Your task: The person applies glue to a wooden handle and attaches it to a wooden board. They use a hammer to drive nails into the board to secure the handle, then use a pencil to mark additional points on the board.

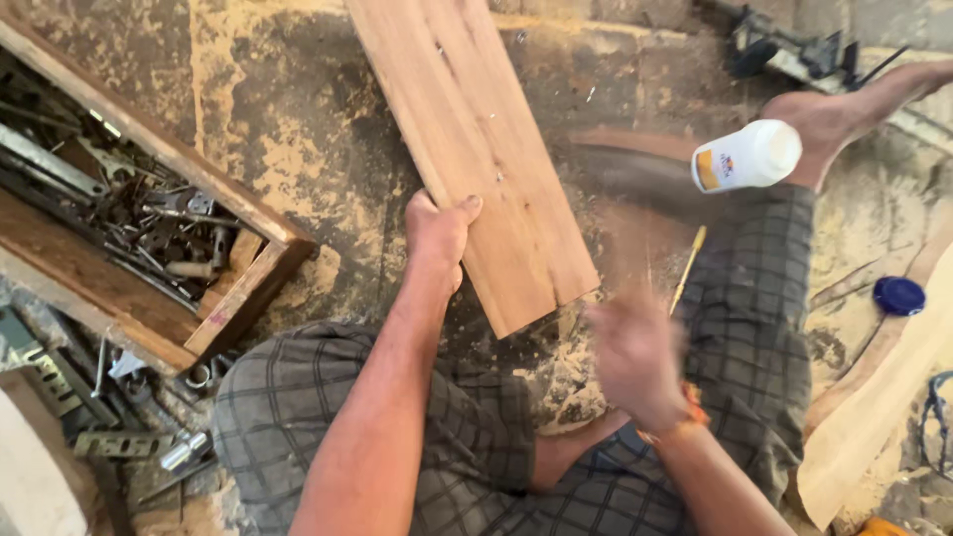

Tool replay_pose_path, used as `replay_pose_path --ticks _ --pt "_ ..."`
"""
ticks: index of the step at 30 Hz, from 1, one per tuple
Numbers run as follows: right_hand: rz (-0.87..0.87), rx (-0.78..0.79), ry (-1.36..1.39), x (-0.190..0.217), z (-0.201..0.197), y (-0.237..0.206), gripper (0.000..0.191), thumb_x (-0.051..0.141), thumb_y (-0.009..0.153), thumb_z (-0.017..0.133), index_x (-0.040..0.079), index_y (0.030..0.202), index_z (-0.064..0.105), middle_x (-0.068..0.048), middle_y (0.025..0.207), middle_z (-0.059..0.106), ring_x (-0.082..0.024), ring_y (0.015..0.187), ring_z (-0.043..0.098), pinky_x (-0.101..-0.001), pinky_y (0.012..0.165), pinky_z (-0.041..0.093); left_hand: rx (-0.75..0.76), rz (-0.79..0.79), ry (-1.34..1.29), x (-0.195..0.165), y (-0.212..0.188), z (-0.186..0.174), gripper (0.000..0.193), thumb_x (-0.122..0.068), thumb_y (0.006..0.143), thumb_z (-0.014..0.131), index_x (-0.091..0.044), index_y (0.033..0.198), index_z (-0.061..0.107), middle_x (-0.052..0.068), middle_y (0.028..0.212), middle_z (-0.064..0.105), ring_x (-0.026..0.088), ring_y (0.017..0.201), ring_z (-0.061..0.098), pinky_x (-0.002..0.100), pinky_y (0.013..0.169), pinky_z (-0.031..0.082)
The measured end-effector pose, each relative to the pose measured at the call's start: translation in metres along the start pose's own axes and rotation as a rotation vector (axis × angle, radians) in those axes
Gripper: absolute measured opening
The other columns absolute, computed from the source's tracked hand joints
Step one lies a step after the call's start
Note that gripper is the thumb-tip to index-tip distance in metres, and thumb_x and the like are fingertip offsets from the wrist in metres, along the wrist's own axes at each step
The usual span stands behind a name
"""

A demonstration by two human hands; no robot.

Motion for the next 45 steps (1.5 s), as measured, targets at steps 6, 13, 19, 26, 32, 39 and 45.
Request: replay_pose_path --ticks 6,13,19,26,32,39,45 --pt "0.308 -0.065 -0.495 0.003 -0.014 0.011 0.022 0.019 0.094 0.071 -0.001 0.099 0.064 -0.017 0.086 0.063 -0.033 0.08 0.063 -0.0446 0.07 0.051 0.011 -0.034 -0.066 0.002 -0.003 0.001 0.036 0.0 0.08 0.074 0.004 0.113 0.06 0.017 0.103 0.074 0.026 0.085 0.074 0.04 0.076 0.061" --pt "-0.375 -0.223 -0.688 0.006 -0.004 -0.005 0.01 0.01 0.101 0.057 0.002 0.096 0.06 -0.02 0.093 0.064 -0.042 0.085 0.064 -0.0538 0.078 0.05 0.049 0.001 -0.096 0.005 0.004 -0.002 0.035 0.001 0.082 0.074 0.005 0.114 0.061 0.017 0.104 0.074 0.026 0.088 0.074 0.039 0.078 0.061" --pt "0.255 -0.126 -0.548 -0.015 -0.012 0.013 0.031 0.022 0.095 0.078 0.001 0.103 0.057 -0.017 0.086 0.063 -0.035 0.07 0.063 -0.0472 0.058 0.051 0.039 0.001 -0.081 -0.002 0.003 0.001 0.034 0.002 0.081 0.072 0.002 0.113 0.062 0.016 0.105 0.075 0.025 0.086 0.074 0.039 0.077 0.06" --pt "0.067 -0.338 -0.152 -0.003 -0.003 -0.01 0.017 0.013 0.1 0.068 0.003 0.109 0.058 -0.008 0.087 0.065 -0.018 0.071 0.063 -0.0337 0.061 0.054 0.032 -0.052 -0.077 0.0 0.005 0.002 0.032 0.001 0.083 0.073 0.004 0.114 0.063 0.016 0.103 0.074 0.025 0.085 0.073 0.04 0.075 0.06" --pt "0.393 -0.069 -0.578 -0.014 -0.005 0.017 0.032 0.021 0.094 0.079 -0.001 0.101 0.057 -0.018 0.075 0.066 -0.032 0.067 0.066 -0.0393 0.058 0.049 0.044 0.019 -0.044 -0.005 0.0 0.001 0.034 0.002 0.082 0.074 0.005 0.114 0.063 0.015 0.103 0.075 0.025 0.087 0.073 0.039 0.077 0.06" --pt "0.002 -0.362 -0.322 -0.002 -0.002 -0.01 0.015 0.016 0.098 0.063 0.001 0.095 0.059 -0.018 0.077 0.061 -0.034 0.063 0.061 -0.0402 0.058 0.048 0.008 -0.049 -0.006 -0.005 0.004 -0.002 0.037 -0.001 0.081 0.075 0.003 0.115 0.062 0.015 0.105 0.075 0.026 0.088 0.074 0.04 0.078 0.061" --pt "0.255 -0.206 -0.589 0.011 -0.018 0.02 0.022 0.015 0.09 0.08 0.003 0.096 0.062 -0.013 0.079 0.065 -0.029 0.071 0.065 -0.0421 0.059 0.051 0.044 0.013 -0.023 -0.005 0.003 -0.003 0.036 -0.001 0.081 0.076 0.004 0.114 0.062 0.016 0.105 0.075 0.025 0.087 0.074 0.04 0.078 0.061"
Point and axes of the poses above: each hand's wrist, its own y-axis towards the middle knuckle, its own z-axis out of the palm, x = y × z, the point moved 2 cm from there along y, towards the middle knuckle
